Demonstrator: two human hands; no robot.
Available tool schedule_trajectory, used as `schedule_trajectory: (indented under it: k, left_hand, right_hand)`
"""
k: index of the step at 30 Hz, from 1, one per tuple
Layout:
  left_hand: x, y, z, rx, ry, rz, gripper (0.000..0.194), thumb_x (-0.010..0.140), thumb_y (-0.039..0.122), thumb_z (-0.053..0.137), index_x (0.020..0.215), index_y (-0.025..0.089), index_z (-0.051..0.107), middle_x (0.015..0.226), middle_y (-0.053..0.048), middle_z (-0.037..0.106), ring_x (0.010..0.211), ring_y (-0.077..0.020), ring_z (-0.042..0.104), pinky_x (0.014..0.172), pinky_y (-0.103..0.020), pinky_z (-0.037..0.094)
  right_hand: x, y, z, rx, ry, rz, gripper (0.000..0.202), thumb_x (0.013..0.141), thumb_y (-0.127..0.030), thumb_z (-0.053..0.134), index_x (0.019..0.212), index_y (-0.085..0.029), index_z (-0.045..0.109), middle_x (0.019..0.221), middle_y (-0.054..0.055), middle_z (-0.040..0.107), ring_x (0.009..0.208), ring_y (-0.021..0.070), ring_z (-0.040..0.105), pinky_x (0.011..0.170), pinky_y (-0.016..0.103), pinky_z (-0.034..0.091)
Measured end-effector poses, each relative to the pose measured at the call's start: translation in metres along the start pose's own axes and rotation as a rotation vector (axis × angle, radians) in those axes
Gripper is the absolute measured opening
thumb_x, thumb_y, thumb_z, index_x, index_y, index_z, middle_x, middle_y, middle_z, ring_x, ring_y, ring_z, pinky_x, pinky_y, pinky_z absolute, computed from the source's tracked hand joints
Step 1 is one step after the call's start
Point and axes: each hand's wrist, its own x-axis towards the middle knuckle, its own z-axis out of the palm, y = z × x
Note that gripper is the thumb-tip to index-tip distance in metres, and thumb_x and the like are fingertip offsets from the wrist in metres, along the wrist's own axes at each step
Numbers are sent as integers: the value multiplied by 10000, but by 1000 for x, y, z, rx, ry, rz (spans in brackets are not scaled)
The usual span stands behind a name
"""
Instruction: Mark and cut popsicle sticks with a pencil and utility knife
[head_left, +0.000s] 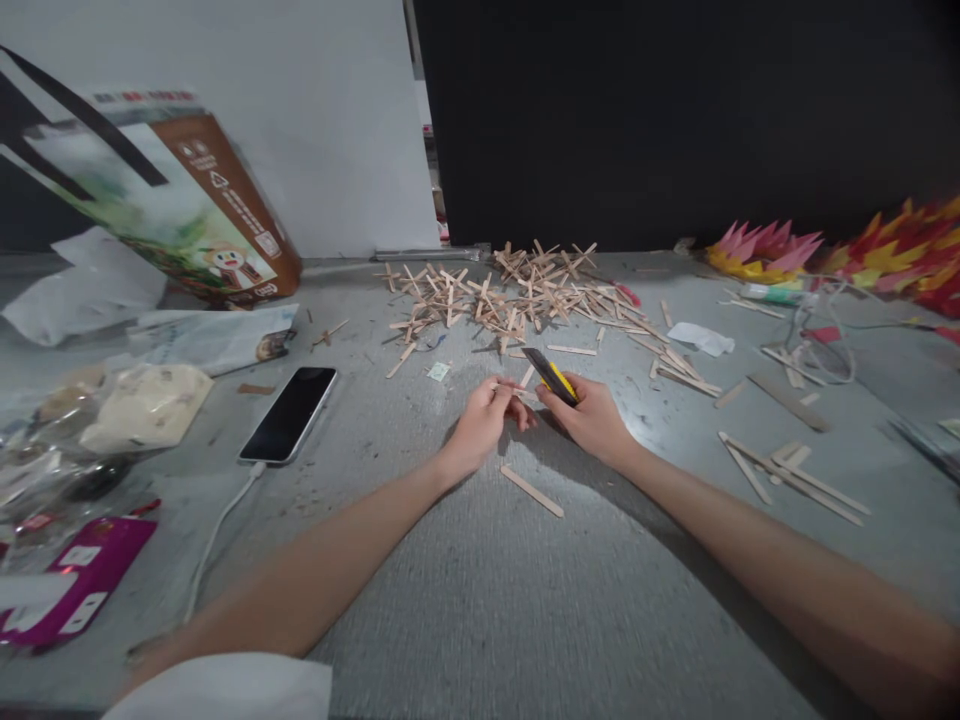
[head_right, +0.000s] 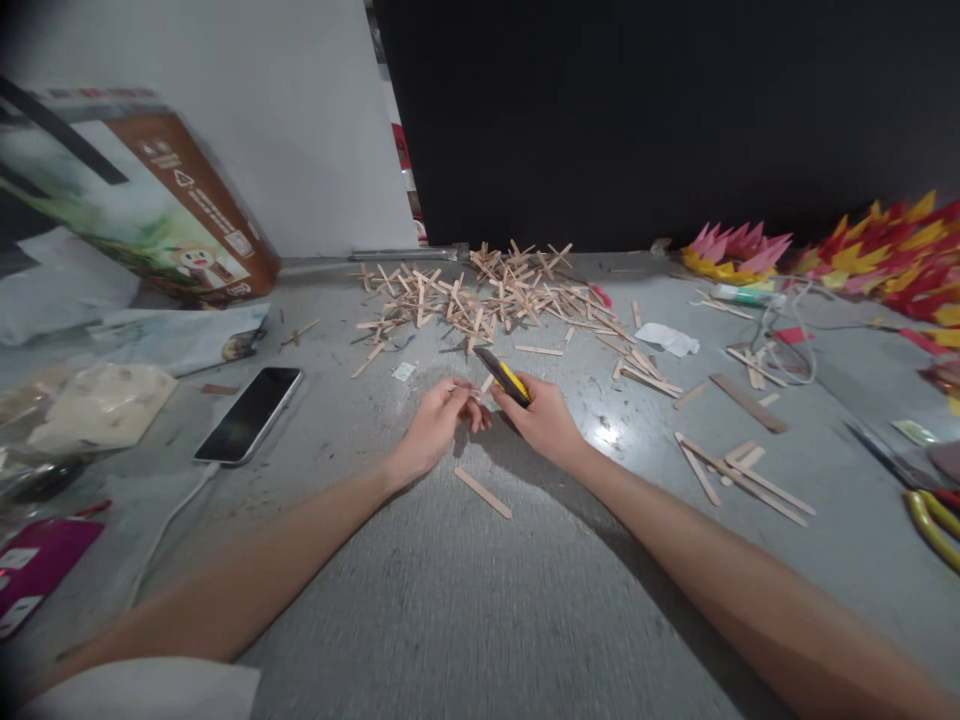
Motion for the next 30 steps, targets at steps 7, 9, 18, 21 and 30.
schedule_trajectory:
  k: [7,9,18,21,30]
  left_hand:
    - [0,-2,-4,-95,-11,-26,259,1043,455,498,973,206,500,631,0,671,617,-183,697,663,-303,525]
    - [2,-5,-5,-114,13,-1,292,1020,488,555,957,213,478,644,6,668,616,-177,691,644,-297,517]
    - [3,-7,-5,-134,92,23,444,926,589,689,844,193,506,679,3,644,623,-141,650,644,-284,518]
    - [4,-3,-6,-167,105,25,451,899,575,728,809,178,535,656,9,632,605,-130,631,639,-275,511]
    - [1,-6,-1,-20,-38,15,431,871,549,766,935,164,582,752,-11,656,683,-148,647,641,-275,526]
  right_hand:
    - [0,2,1,-5,39,-1,324,928,-508,628,801,-210,639,627,-18,572,590,169,521,578,281,410]
    - [0,3,0,10,79,32,297,921,-496,644,833,-212,651,601,-26,569,569,171,523,564,281,408]
    - [-3,-4,-2,106,13,42,346,877,-517,710,1019,-202,725,668,-30,615,552,150,531,546,262,411]
    - [-5,-6,-3,73,-70,7,344,873,-530,717,916,-190,744,722,-9,635,635,151,542,590,251,403]
    - [-3,-3,-3,7,-94,8,409,925,-545,647,743,-179,649,638,-39,485,593,123,423,562,246,322]
